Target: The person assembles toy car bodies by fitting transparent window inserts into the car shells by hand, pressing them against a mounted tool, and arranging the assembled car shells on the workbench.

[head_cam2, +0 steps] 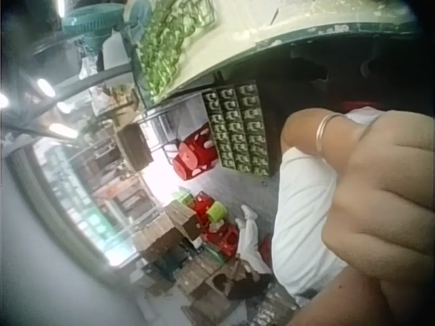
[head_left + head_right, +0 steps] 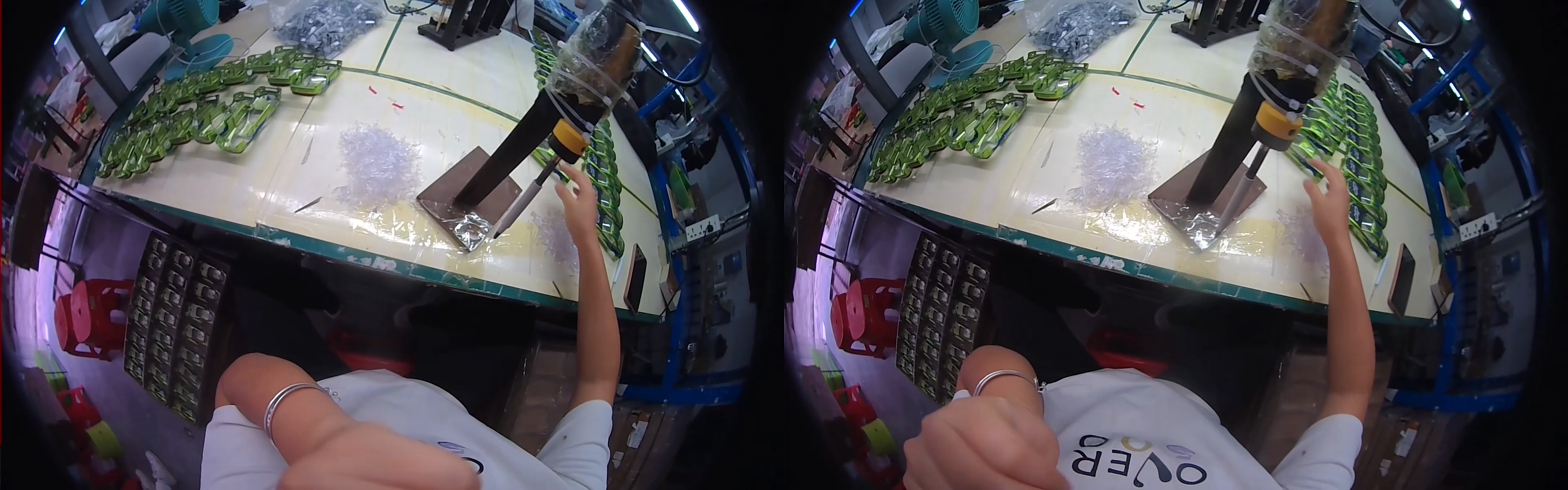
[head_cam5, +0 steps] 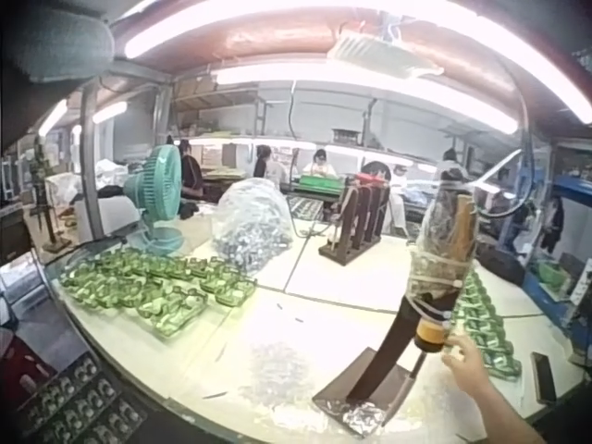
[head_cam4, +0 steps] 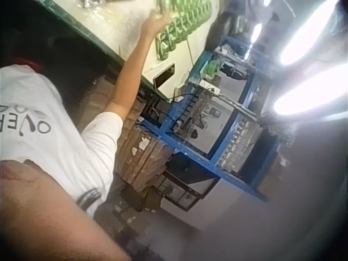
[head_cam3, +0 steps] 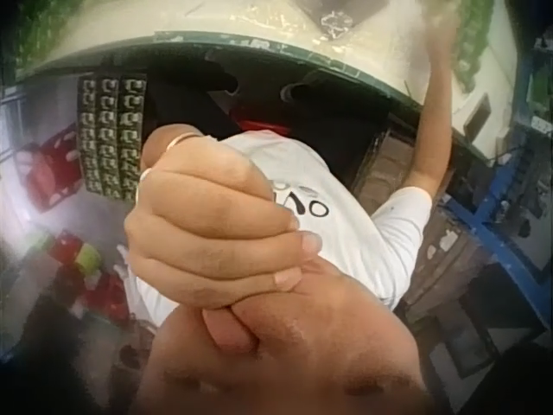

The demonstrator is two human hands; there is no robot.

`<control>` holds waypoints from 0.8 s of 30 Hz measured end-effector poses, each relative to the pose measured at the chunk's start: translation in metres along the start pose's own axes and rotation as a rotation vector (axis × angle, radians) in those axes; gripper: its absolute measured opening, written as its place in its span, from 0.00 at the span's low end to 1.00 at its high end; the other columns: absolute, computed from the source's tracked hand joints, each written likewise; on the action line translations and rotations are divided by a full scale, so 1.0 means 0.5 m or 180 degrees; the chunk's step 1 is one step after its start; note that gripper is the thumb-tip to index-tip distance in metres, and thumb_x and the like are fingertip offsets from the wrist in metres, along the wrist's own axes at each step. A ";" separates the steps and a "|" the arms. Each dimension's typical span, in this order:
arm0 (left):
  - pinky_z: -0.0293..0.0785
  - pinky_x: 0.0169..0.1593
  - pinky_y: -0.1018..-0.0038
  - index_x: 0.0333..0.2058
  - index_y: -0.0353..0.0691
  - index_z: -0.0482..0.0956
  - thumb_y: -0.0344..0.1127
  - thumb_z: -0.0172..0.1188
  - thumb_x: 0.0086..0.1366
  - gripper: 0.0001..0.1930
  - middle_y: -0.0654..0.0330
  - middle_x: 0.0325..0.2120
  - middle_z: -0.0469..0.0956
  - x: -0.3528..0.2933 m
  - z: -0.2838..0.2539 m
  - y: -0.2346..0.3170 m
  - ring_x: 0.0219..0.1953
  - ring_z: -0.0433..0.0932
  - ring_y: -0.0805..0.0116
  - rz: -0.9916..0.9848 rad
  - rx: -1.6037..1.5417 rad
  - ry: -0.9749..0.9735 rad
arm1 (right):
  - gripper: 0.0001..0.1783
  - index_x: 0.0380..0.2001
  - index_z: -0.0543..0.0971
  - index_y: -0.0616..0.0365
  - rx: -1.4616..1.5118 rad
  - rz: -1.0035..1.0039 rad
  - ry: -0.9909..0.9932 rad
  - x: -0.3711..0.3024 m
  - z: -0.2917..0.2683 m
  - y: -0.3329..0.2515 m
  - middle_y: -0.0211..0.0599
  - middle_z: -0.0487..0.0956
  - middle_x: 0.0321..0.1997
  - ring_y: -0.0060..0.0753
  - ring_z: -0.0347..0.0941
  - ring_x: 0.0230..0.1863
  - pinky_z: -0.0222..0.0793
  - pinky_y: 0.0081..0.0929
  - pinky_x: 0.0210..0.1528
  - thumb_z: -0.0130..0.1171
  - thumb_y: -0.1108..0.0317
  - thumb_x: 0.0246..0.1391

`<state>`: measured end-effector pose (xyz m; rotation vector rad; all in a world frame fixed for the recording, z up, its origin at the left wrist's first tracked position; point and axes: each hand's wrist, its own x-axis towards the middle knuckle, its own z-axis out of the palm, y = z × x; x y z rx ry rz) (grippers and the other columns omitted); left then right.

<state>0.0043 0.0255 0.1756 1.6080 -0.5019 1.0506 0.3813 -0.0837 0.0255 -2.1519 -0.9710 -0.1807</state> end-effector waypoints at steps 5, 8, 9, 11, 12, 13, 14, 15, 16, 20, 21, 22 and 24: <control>0.68 0.32 0.76 0.22 0.36 0.68 0.42 0.59 0.50 0.14 0.58 0.21 0.73 -0.074 -0.058 -0.086 0.29 0.73 0.62 0.2378 0.1048 0.0706 | 0.17 0.41 0.71 0.64 0.0648 0.0535 0.0072 -0.140 -0.059 -0.029 0.38 0.71 0.43 0.27 0.65 0.46 0.58 0.20 0.46 0.50 0.76 0.43; 0.67 0.35 0.69 0.24 0.35 0.74 0.30 0.59 0.46 0.07 0.55 0.23 0.73 -0.028 -0.134 -0.203 0.27 0.72 0.59 -0.0850 0.2851 0.0881 | 0.13 0.37 0.72 0.64 0.0993 0.0760 0.0060 -0.234 -0.070 -0.066 0.35 0.71 0.38 0.23 0.66 0.39 0.60 0.17 0.41 0.49 0.76 0.45; 0.65 0.37 0.68 0.26 0.34 0.73 0.30 0.57 0.48 0.07 0.53 0.25 0.73 -0.025 -0.205 -0.276 0.30 0.71 0.57 -0.0605 0.3522 0.0784 | 0.11 0.35 0.72 0.64 0.1107 0.0797 -0.0067 -0.263 -0.069 -0.088 0.33 0.71 0.36 0.22 0.65 0.38 0.60 0.16 0.40 0.49 0.77 0.45; 0.62 0.43 0.64 0.32 0.33 0.71 0.37 0.55 0.52 0.13 0.52 0.30 0.73 -0.050 -0.355 -0.356 0.37 0.68 0.54 -0.0709 0.5029 0.0757 | 0.09 0.32 0.72 0.64 0.1335 0.0701 -0.0327 -0.307 -0.048 -0.144 0.30 0.70 0.33 0.19 0.65 0.36 0.59 0.13 0.39 0.51 0.78 0.44; 0.63 0.42 0.63 0.32 0.33 0.71 0.37 0.54 0.52 0.13 0.52 0.30 0.73 -0.069 -0.407 -0.374 0.37 0.68 0.54 -0.1040 0.5510 0.0632 | 0.09 0.31 0.73 0.65 0.1416 0.0528 -0.0432 -0.327 -0.036 -0.162 0.31 0.70 0.33 0.20 0.64 0.36 0.59 0.14 0.39 0.51 0.79 0.42; 0.64 0.41 0.63 0.32 0.34 0.71 0.37 0.54 0.52 0.12 0.52 0.29 0.73 -0.085 -0.432 -0.381 0.36 0.69 0.54 -0.1687 0.5593 0.0412 | 0.08 0.30 0.73 0.65 0.1447 0.0383 -0.0503 -0.345 -0.023 -0.182 0.33 0.70 0.33 0.22 0.65 0.36 0.59 0.15 0.39 0.51 0.80 0.41; 0.65 0.39 0.64 0.31 0.35 0.72 0.38 0.53 0.52 0.12 0.51 0.29 0.73 -0.097 -0.450 -0.385 0.36 0.70 0.54 -0.2348 0.5639 0.0186 | 0.08 0.29 0.73 0.65 0.1426 0.0169 -0.0602 -0.357 -0.009 -0.202 0.35 0.71 0.32 0.24 0.66 0.36 0.60 0.16 0.39 0.51 0.81 0.40; 0.65 0.39 0.64 0.31 0.35 0.72 0.38 0.53 0.52 0.12 0.51 0.29 0.73 -0.110 -0.456 -0.395 0.36 0.70 0.54 -0.2316 0.5659 0.0175 | 0.08 0.28 0.73 0.66 0.1422 0.0050 -0.0660 -0.367 0.000 -0.226 0.37 0.71 0.32 0.26 0.66 0.35 0.60 0.17 0.39 0.52 0.82 0.39; 0.66 0.36 0.63 0.29 0.34 0.73 0.37 0.53 0.53 0.11 0.51 0.27 0.73 -0.129 -0.462 -0.398 0.34 0.71 0.54 -0.2278 0.5500 0.0189 | 0.08 0.28 0.73 0.66 0.1544 0.0014 -0.0737 -0.376 0.013 -0.243 0.38 0.71 0.31 0.26 0.67 0.35 0.61 0.17 0.39 0.52 0.82 0.39; 0.66 0.27 0.71 0.22 0.30 0.73 0.33 0.51 0.54 0.10 0.53 0.18 0.73 -0.142 -0.349 -0.320 0.21 0.72 0.64 -0.2023 0.3803 0.0938 | 0.09 0.29 0.74 0.66 0.2130 0.0061 -0.1254 -0.391 0.059 -0.296 0.38 0.72 0.33 0.27 0.68 0.35 0.62 0.18 0.38 0.53 0.82 0.39; 0.65 0.25 0.75 0.22 0.29 0.73 0.31 0.51 0.54 0.09 0.55 0.16 0.72 -0.137 -0.287 -0.285 0.19 0.70 0.70 -0.2222 0.3041 0.1168 | 0.12 0.34 0.73 0.66 0.2501 0.0407 -0.1508 -0.392 0.069 -0.307 0.39 0.72 0.36 0.28 0.69 0.38 0.63 0.20 0.41 0.53 0.81 0.40; 0.62 0.24 0.81 0.22 0.29 0.73 0.29 0.52 0.54 0.08 0.60 0.14 0.71 -0.144 -0.232 -0.247 0.19 0.67 0.78 -0.2211 0.2490 0.1267 | 0.20 0.42 0.68 0.65 0.2872 0.0663 -0.1715 -0.392 0.082 -0.322 0.41 0.70 0.41 0.29 0.67 0.43 0.63 0.23 0.45 0.53 0.80 0.41; 0.60 0.24 0.85 0.22 0.32 0.73 0.26 0.53 0.53 0.04 0.68 0.17 0.69 -0.173 -0.137 -0.181 0.21 0.64 0.83 -0.2584 0.1622 0.1149 | 0.33 0.53 0.55 0.61 0.3717 0.0806 -0.1557 -0.381 0.124 -0.363 0.44 0.68 0.44 0.33 0.64 0.47 0.61 0.28 0.48 0.56 0.74 0.42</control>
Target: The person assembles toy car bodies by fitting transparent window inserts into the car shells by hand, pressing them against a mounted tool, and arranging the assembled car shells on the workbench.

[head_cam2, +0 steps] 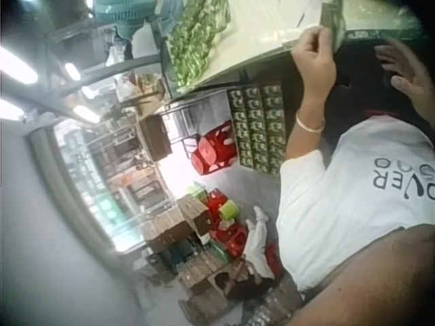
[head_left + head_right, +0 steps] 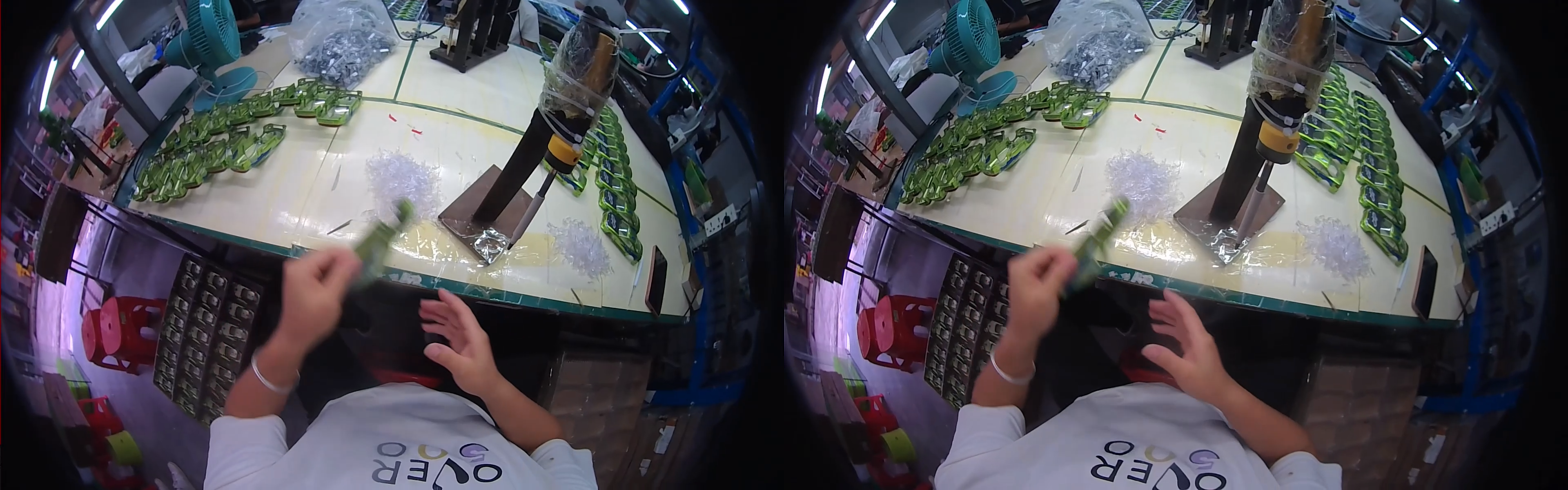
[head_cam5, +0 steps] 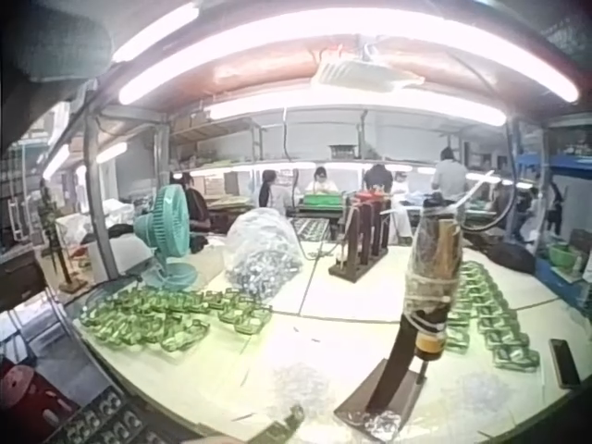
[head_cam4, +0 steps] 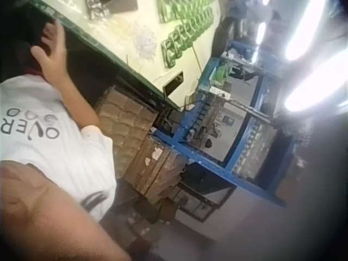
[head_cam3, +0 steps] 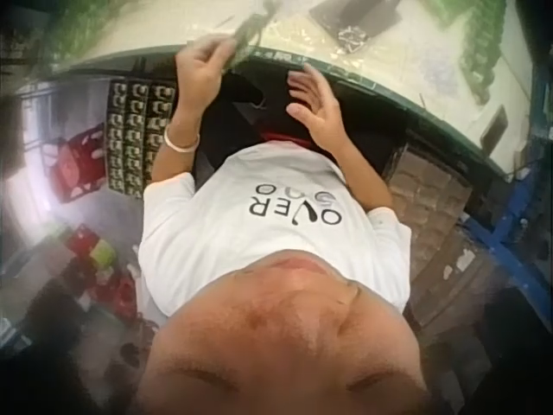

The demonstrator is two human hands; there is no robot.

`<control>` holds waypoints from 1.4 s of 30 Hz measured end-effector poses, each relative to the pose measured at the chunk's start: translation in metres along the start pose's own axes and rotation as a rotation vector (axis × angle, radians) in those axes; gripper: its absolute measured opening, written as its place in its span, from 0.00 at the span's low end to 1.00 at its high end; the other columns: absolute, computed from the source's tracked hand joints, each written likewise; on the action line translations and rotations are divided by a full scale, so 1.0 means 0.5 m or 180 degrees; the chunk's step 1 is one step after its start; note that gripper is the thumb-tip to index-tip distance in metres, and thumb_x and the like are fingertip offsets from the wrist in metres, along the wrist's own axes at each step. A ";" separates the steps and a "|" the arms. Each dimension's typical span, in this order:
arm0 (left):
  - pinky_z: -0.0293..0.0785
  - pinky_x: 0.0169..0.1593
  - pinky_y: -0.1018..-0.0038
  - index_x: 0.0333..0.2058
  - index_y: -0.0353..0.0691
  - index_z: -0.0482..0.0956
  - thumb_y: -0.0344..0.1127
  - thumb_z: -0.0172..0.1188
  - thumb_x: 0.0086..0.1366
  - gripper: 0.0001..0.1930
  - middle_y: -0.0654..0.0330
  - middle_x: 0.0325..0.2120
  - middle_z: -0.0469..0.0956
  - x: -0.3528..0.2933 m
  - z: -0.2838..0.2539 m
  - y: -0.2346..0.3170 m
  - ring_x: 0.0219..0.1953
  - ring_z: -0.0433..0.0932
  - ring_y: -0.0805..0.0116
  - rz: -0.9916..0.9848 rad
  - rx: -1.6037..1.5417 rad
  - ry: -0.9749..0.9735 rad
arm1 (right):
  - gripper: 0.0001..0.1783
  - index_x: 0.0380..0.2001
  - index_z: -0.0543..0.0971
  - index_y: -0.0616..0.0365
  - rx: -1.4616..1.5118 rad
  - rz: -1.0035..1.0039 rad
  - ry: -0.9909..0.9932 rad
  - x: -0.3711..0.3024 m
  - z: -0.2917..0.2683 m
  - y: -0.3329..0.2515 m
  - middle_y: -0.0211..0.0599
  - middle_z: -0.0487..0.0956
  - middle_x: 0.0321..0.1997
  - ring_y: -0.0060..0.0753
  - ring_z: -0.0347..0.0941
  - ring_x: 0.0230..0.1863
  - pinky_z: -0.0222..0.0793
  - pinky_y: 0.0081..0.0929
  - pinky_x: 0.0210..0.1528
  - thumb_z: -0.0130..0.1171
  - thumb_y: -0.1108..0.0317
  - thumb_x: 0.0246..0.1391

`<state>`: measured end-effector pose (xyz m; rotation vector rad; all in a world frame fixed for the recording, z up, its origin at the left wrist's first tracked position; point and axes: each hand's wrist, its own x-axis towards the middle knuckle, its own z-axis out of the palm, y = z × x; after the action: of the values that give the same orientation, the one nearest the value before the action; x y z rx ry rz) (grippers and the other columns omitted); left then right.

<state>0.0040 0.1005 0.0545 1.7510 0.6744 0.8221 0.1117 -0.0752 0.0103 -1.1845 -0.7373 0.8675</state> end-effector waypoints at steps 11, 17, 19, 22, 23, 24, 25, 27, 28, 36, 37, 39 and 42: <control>0.64 0.38 0.67 0.27 0.33 0.73 0.23 0.51 0.48 0.05 0.50 0.27 0.70 0.091 0.033 -0.070 0.34 0.68 0.53 0.1527 0.1713 -0.0159 | 0.35 0.50 0.55 0.60 0.1561 0.0785 0.0308 -0.043 -0.009 0.041 0.49 0.71 0.34 0.41 0.73 0.32 0.71 0.34 0.35 0.54 0.55 0.41; 0.65 0.33 0.68 0.25 0.31 0.72 0.23 0.52 0.49 0.03 0.52 0.24 0.68 0.126 0.026 -0.129 0.30 0.68 0.55 0.1829 0.2234 -0.0147 | 0.27 0.49 0.56 0.61 0.1585 0.1018 0.0449 -0.092 -0.029 0.057 0.42 0.71 0.33 0.29 0.72 0.31 0.68 0.25 0.35 0.51 0.65 0.48; 0.65 0.33 0.68 0.24 0.30 0.71 0.23 0.52 0.49 0.02 0.52 0.24 0.68 0.121 0.032 -0.120 0.30 0.68 0.55 0.1906 0.2177 -0.0158 | 0.25 0.47 0.58 0.60 0.1554 0.0939 0.0575 -0.105 -0.029 0.046 0.40 0.71 0.32 0.27 0.71 0.30 0.68 0.24 0.34 0.52 0.64 0.48; 0.64 0.33 0.70 0.23 0.30 0.70 0.22 0.52 0.49 0.01 0.53 0.23 0.68 0.125 0.033 -0.124 0.29 0.68 0.58 0.1412 0.1795 -0.0273 | 0.21 0.42 0.61 0.59 0.1510 0.0905 0.0584 -0.125 -0.030 0.048 0.37 0.71 0.30 0.26 0.71 0.29 0.67 0.21 0.33 0.53 0.62 0.47; 0.64 0.33 0.70 0.23 0.30 0.70 0.22 0.52 0.49 0.01 0.53 0.23 0.68 0.128 0.031 -0.132 0.29 0.68 0.58 0.1455 0.1793 -0.0284 | 0.21 0.42 0.61 0.59 0.1517 0.0862 0.0596 -0.130 -0.028 0.044 0.37 0.71 0.30 0.26 0.71 0.29 0.67 0.21 0.33 0.53 0.62 0.47; 0.64 0.31 0.73 0.23 0.30 0.70 0.22 0.52 0.49 0.01 0.54 0.23 0.67 0.132 0.028 -0.140 0.27 0.68 0.61 0.1477 0.1784 -0.0274 | 0.20 0.40 0.61 0.58 0.1510 0.0924 0.0593 -0.135 -0.024 0.038 0.36 0.71 0.30 0.25 0.71 0.29 0.67 0.21 0.33 0.54 0.62 0.47; 0.64 0.29 0.75 0.23 0.30 0.70 0.22 0.52 0.49 0.02 0.55 0.22 0.67 0.134 0.026 -0.145 0.25 0.68 0.63 0.1495 0.1776 -0.0262 | 0.19 0.39 0.62 0.58 0.1502 0.0989 0.0588 -0.139 -0.022 0.035 0.36 0.71 0.30 0.25 0.71 0.28 0.67 0.20 0.33 0.54 0.61 0.47; 0.64 0.29 0.75 0.22 0.31 0.69 0.23 0.52 0.49 0.02 0.55 0.22 0.66 0.136 0.033 -0.137 0.25 0.67 0.63 0.1555 0.1803 -0.0297 | 0.24 0.45 0.59 0.59 0.1419 0.0986 0.0532 -0.152 -0.022 0.040 0.37 0.71 0.32 0.26 0.71 0.31 0.67 0.23 0.35 0.53 0.61 0.47; 0.64 0.29 0.74 0.22 0.31 0.68 0.23 0.52 0.49 0.02 0.55 0.22 0.66 0.137 0.037 -0.134 0.24 0.67 0.63 0.1567 0.1842 -0.0314 | 0.29 0.51 0.55 0.59 0.1330 0.1030 0.0454 -0.159 -0.023 0.043 0.38 0.71 0.35 0.28 0.70 0.34 0.67 0.26 0.36 0.51 0.61 0.48; 0.63 0.30 0.72 0.20 0.32 0.66 0.23 0.52 0.49 0.04 0.54 0.22 0.65 0.143 0.027 -0.143 0.26 0.66 0.61 0.1561 0.1945 -0.0344 | 0.19 0.37 0.63 0.57 0.1608 0.0703 0.0659 -0.213 -0.027 0.038 0.35 0.69 0.29 0.22 0.70 0.28 0.67 0.19 0.33 0.56 0.60 0.45; 0.63 0.30 0.73 0.20 0.32 0.66 0.23 0.52 0.48 0.04 0.54 0.21 0.65 0.145 0.023 -0.148 0.25 0.66 0.62 0.1427 0.1865 -0.0329 | 0.19 0.37 0.63 0.57 0.1631 0.0670 0.0662 -0.216 -0.031 0.044 0.35 0.69 0.29 0.22 0.70 0.28 0.67 0.19 0.33 0.56 0.60 0.45; 0.63 0.28 0.73 0.20 0.32 0.66 0.24 0.53 0.48 0.04 0.55 0.20 0.65 0.145 0.021 -0.153 0.23 0.66 0.64 0.1474 0.1824 -0.0328 | 0.19 0.36 0.63 0.56 0.1676 0.0633 0.0719 -0.225 -0.038 0.049 0.35 0.69 0.29 0.22 0.70 0.27 0.67 0.19 0.33 0.56 0.60 0.45; 0.63 0.26 0.75 0.21 0.32 0.67 0.24 0.53 0.49 0.04 0.57 0.18 0.66 0.140 0.022 -0.149 0.20 0.66 0.68 0.1410 0.1911 -0.0245 | 0.22 0.41 0.61 0.58 0.1725 0.0634 0.0718 -0.232 -0.051 0.062 0.36 0.70 0.30 0.25 0.70 0.29 0.66 0.22 0.35 0.54 0.60 0.46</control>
<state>0.0511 0.1703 -0.0044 2.5233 0.5147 0.8960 0.0716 -0.1841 -0.0304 -0.8534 -0.1777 0.9998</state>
